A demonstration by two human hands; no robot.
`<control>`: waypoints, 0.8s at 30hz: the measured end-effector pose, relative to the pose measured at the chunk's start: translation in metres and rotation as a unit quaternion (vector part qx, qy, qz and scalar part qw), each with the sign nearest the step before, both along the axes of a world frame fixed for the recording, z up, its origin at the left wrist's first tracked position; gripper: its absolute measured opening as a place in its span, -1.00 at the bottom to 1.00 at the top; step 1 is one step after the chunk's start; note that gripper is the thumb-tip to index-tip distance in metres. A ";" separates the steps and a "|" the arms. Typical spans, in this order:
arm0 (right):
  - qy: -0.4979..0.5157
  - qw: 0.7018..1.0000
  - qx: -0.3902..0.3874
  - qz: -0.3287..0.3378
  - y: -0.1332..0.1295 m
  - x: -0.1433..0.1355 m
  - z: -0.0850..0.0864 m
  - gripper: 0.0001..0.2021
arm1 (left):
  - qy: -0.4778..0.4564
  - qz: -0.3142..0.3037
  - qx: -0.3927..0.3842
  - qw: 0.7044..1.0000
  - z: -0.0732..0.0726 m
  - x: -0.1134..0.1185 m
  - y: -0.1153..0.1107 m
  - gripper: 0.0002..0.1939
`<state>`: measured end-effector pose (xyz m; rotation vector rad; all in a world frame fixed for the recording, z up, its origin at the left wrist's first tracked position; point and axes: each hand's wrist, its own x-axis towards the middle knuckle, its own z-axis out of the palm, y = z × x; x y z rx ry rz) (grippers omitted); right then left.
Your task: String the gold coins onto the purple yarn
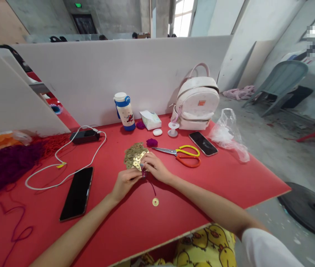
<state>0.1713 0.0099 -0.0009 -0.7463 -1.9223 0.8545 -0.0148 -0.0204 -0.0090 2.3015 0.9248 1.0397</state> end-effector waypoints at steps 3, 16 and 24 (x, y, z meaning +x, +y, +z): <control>0.020 0.999 -0.034 0.032 -0.004 -0.002 0.000 -0.65 | -0.007 -0.025 0.078 0.997 0.003 -0.001 -0.003 -0.82; -0.015 0.992 -0.127 0.000 -0.004 -0.004 -0.008 -0.69 | -0.110 0.066 0.075 0.989 0.013 0.000 -0.006 -0.90; -0.062 0.993 -0.097 0.027 -0.004 -0.006 -0.009 -0.71 | -0.125 0.108 0.008 0.986 0.014 0.000 -0.009 -0.88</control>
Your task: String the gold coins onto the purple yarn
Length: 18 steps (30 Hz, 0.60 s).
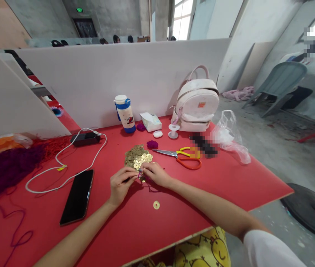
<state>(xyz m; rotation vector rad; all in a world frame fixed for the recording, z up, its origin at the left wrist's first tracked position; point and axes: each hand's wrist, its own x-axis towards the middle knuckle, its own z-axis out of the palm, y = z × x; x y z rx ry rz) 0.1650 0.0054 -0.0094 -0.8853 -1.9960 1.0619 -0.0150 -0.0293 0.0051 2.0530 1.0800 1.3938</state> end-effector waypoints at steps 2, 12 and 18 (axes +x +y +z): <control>-0.015 1.000 0.004 0.000 0.000 0.000 0.000 -0.72 | -0.017 0.013 -0.011 1.000 0.001 0.001 0.000 -0.88; -0.045 0.997 0.036 0.046 -0.001 0.001 0.000 -0.75 | -0.123 -0.006 -0.102 0.987 0.000 0.005 0.004 -0.88; -0.089 0.994 0.068 -0.017 -0.002 0.005 0.003 -0.81 | -0.170 0.045 -0.197 0.964 -0.005 0.004 0.010 -0.94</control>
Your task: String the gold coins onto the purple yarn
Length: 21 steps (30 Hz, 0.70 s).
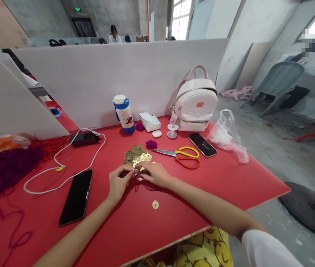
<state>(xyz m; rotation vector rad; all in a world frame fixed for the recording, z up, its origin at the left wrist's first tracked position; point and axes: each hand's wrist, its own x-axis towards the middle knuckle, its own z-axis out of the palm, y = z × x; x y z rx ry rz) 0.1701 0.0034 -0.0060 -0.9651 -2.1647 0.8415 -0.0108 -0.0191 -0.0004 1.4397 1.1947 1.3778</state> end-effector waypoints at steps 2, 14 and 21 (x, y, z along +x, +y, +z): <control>0.026 0.999 0.007 -0.029 0.001 0.002 0.003 -0.66 | -0.002 0.017 -0.009 1.000 0.001 0.000 0.002 -0.94; 0.194 0.980 0.034 0.011 0.003 0.007 0.011 -0.83 | 0.026 -0.008 -0.016 1.000 0.007 0.002 0.000 -0.91; 0.266 0.957 -0.091 -0.074 0.006 0.009 0.015 -0.63 | 0.079 -0.049 0.019 0.995 0.003 0.002 0.001 -0.92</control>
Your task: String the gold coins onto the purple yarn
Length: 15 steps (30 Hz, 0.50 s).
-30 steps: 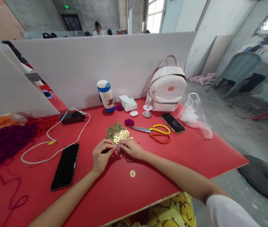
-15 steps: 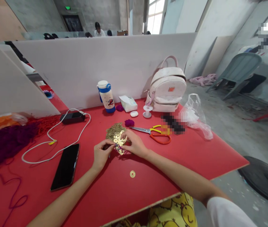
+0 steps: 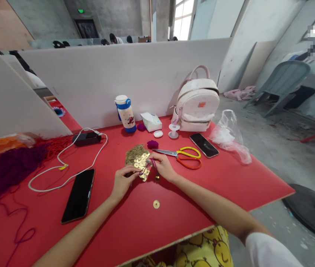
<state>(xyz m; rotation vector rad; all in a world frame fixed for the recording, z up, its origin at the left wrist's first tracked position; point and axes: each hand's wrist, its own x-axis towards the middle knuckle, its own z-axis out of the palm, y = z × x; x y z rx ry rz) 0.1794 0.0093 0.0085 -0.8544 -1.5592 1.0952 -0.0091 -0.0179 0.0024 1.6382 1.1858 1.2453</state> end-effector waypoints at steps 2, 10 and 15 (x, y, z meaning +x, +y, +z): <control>0.013 1.000 -0.015 -0.002 0.000 0.000 -0.001 -0.61 | 0.005 -0.009 0.008 1.000 -0.001 0.000 0.000 -0.92; -0.042 0.998 -0.018 -0.031 0.009 0.001 -0.012 -0.62 | -0.019 -0.050 0.047 0.997 0.007 -0.001 -0.007 -0.92; -0.113 0.993 0.019 0.005 0.010 0.000 -0.018 -0.64 | -0.066 -0.133 0.007 0.989 0.008 0.002 -0.012 -0.86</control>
